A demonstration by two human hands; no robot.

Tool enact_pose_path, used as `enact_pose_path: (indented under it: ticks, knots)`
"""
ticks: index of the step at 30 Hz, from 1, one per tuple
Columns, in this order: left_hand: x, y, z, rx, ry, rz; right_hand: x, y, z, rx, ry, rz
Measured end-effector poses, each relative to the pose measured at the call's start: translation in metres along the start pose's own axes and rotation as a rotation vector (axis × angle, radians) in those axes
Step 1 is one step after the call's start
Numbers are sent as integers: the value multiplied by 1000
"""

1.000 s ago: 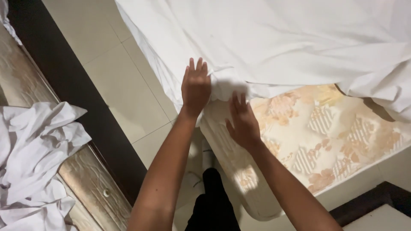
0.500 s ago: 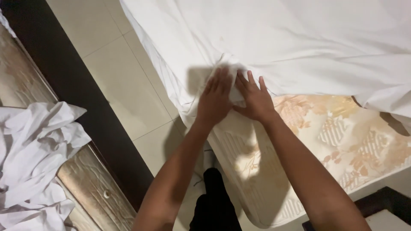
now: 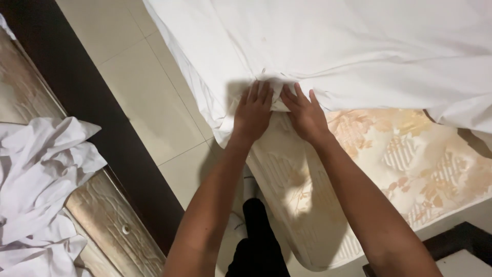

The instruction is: The person spreads a white fitted sheet over a mattress, smoothing it out and tucking the edges under the mattress by hand. They move around the bed to adjust the sheet on all sides.

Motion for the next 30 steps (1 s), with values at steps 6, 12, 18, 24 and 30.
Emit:
enact_pose_path:
  ticks: [6, 12, 18, 24, 30]
  knots:
    - [7, 30, 20, -93, -46, 42, 13, 40, -18, 20, -45, 38]
    - [61, 67, 33, -135, 10, 140, 25, 72, -63, 72, 164, 59]
    - [104, 105, 38, -77, -4, 98, 51, 99, -106, 28, -16, 242]
    - [69, 165, 67, -156, -17, -11, 53, 151, -118, 82, 61, 173]
    - [57, 214, 124, -95, 150, 79, 51, 217, -101, 96, 119, 72]
Point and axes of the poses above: each hand's wrist, its own y-axis away from the middle knuckle, its own x-axis out of the back of the hand, z = x × y, the point moved 7 cm from there along -y, towards the middle knuckle, and after that the axes turned 12 degrees about z, right-handed, at the moved point
